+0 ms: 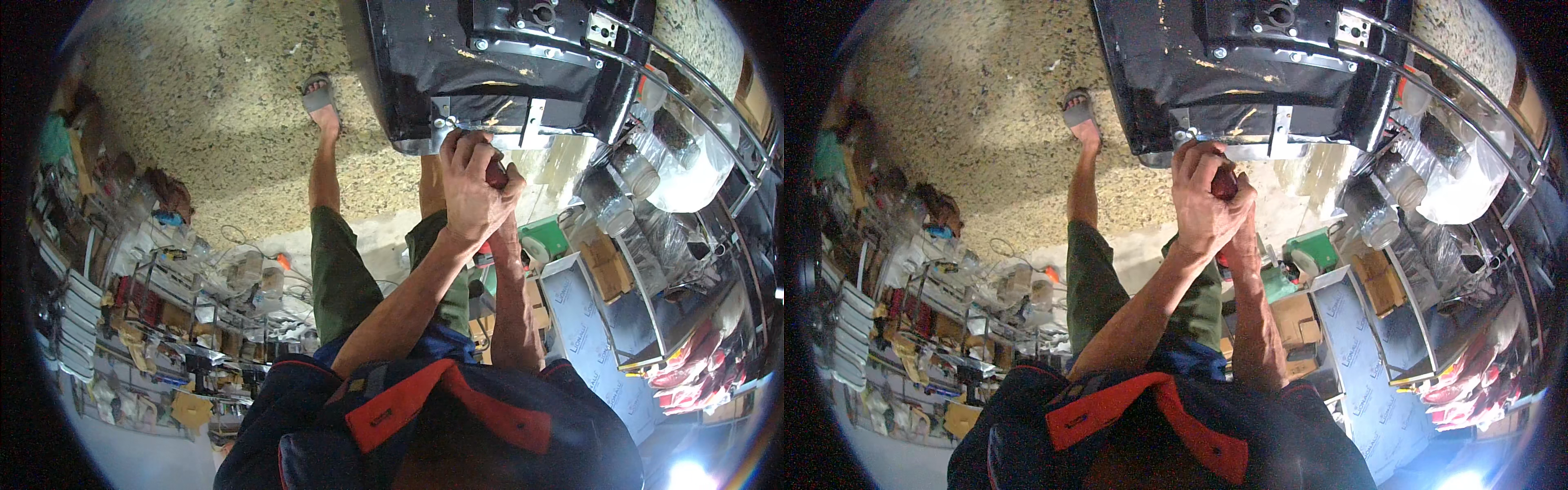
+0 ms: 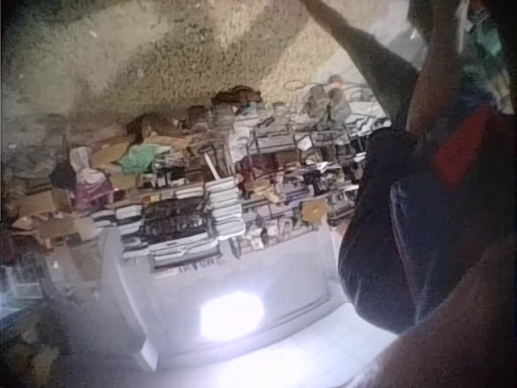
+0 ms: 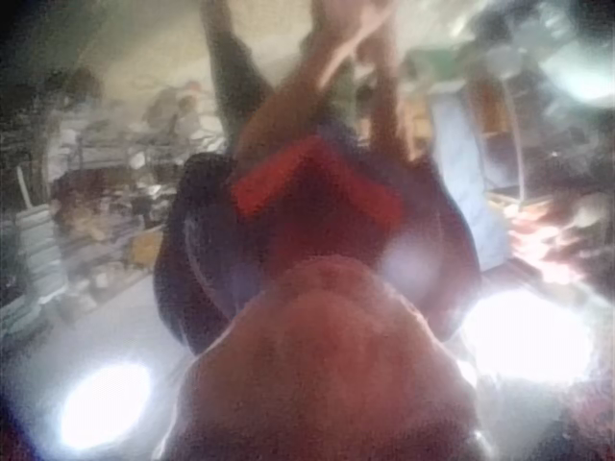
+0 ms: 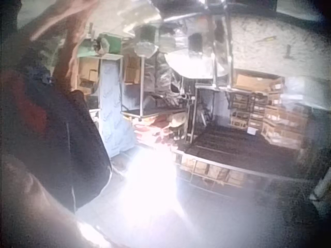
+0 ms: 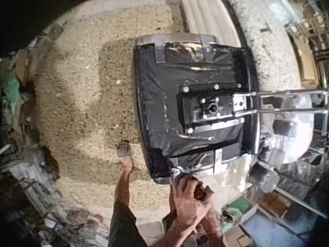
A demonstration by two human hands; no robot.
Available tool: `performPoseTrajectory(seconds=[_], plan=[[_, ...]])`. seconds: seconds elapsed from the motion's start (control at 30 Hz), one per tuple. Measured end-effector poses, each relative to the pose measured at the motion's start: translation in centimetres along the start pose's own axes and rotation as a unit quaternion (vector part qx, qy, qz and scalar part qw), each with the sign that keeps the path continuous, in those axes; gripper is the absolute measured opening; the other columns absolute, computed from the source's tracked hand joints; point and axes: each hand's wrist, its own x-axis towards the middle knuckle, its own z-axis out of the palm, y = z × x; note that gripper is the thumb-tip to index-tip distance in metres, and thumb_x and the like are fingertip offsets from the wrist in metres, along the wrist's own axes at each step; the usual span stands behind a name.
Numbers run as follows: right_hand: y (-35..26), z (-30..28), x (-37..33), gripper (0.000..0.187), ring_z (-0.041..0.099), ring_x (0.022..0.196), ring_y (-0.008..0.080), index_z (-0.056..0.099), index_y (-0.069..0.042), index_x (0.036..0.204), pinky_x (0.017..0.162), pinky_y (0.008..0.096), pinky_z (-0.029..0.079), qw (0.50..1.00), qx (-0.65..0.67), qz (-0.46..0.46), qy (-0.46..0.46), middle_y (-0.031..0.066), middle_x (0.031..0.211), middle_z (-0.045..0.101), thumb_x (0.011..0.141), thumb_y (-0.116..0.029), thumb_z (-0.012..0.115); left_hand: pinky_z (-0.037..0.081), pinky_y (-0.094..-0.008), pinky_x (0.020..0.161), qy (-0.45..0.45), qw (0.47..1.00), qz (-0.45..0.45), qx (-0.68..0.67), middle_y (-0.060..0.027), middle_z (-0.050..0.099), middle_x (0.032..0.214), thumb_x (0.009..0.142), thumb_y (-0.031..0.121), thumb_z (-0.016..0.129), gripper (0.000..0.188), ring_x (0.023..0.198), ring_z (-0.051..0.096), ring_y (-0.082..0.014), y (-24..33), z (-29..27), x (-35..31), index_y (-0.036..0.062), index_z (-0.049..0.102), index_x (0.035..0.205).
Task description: The person uses a red cordless drill to fasten screws into a black object with metal brackets. They repeatedly pick up screws from a nearby surface and drive them into place, securing the brackets to the object.
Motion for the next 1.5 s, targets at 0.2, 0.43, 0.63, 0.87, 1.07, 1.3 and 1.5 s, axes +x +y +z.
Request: performPoseTrajectory(seconds=[0.2, 0.43, 0.63, 0.87, 1.07, 1.3, 1.5], plan=[[0.9, -0.2, -0.2, 0.039, 0.052, 0.093, 0.0155, 0.051, -0.001, 0.116, 0.08, 0.0348, 0.049, 0.995, 0.076, 0.064, -0.002, 0.0079, 0.102, 0.059, 0.085, -0.016, 0.071, 0.043, -0.0538, 0.094, 0.007, 1.0, -0.003, 0.008, -0.014, 0.058, 0.102, 0.064, 0.008, 0.07, 0.032, 0.101, 0.054, -0.037, -0.1, -0.1, -0.1, 0.0037, 0.052, 0.091], [1.8, -0.7, 0.5, 0.032, 0.059, 0.089, 0.019, 0.057, -0.001, 0.112, 0.079, 0.0365, 0.051, 0.992, 0.1, 0.079, -0.023, 0.0121, 0.096, 0.065, 0.087, -0.017, 0.069, 0.046, -0.0499, 0.092, 0.001, 0.999, -0.035, -0.002, -0.0133, 0.059, 0.103, 0.071, 0.013, 0.076, 0.033, 0.1, 0.056, -0.0353, 0.7, -0.2, -0.2, 0.0031, 0.057, 0.096], [-0.1, -1.3, 1.3, 0.039, 0.073, 0.092, 0.0363, 0.067, -0.002, 0.112, 0.076, 0.0422, 0.058, 0.975, -0.211, 0.026, -0.063, 0.0203, 0.096, 0.073, 0.079, -0.021, 0.076, 0.053, -0.0338, 0.073, 0.027, 0.915, -0.37, -0.161, -0.0132, 0.069, 0.093, 0.096, 0.016, 0.065, 0.021, 0.081, 0.068, -0.0248, -5.6, -3.5, -2.5, 0.0002, 0.068, 0.11], [-0.4, -1.7, 1.4, 0.039, 0.075, 0.091, 0.029, 0.067, 0.002, 0.111, 0.077, 0.0393, 0.058, 0.985, -0.157, 0.032, -0.069, 0.0196, 0.092, 0.074, 0.078, -0.017, 0.078, 0.052, -0.0385, 0.082, 0.017, 0.971, -0.238, 0.021, -0.0199, 0.067, 0.104, 0.083, -0.001, 0.067, 0.031, 0.096, 0.066, -0.0337, -10.8, 0.3, -5.5, -0.0029, 0.069, 0.113], [-1.4, -2.6, 2.3, 0.036, 0.075, 0.088, 0.0292, 0.067, 0.002, 0.108, 0.074, 0.0391, 0.058, 0.984, -0.161, 0.024, -0.068, 0.0196, 0.089, 0.074, 0.08, -0.018, 0.077, 0.054, -0.0385, 0.075, 0.039, 0.983, -0.161, 0.073, -0.0179, 0.068, 0.096, 0.084, 0.0, 0.069, 0.021, 0.085, 0.068, -0.0321, -11.4, -1.0, -4.5, 0.0007, 0.071, 0.105], [0.0, -2.4, 2.2, 0.033, 0.074, 0.082, 0.0324, 0.068, 0.0, 0.105, 0.071, 0.0404, 0.058, 0.979, -0.185, -0.026, -0.086, 0.019, 0.086, 0.073, 0.078, -0.018, 0.078, 0.054, -0.0424, 0.067, -0.025, 0.988, -0.141, 0.059, -0.0159, 0.07, 0.078, 0.076, 0.002, 0.075, 0.013, 0.072, 0.07, -0.0347, -13.9, -2.8, -2.1, 0.0033, 0.069, 0.087], [0.2, -2.6, 1.3, 0.035, 0.074, 0.083, 0.0307, 0.068, 0.0, 0.106, 0.073, 0.0388, 0.059, 0.973, -0.205, -0.031, -0.097, 0.0182, 0.088, 0.073, 0.077, -0.018, 0.079, 0.054, -0.0428, 0.067, -0.018, 0.991, -0.085, 0.106, -0.0146, 0.07, 0.08, 0.079, 0.007, 0.073, 0.008, 0.074, 0.07, -0.0358, -13.4, -2.7, -3.1, 0.0071, 0.073, 0.087]])
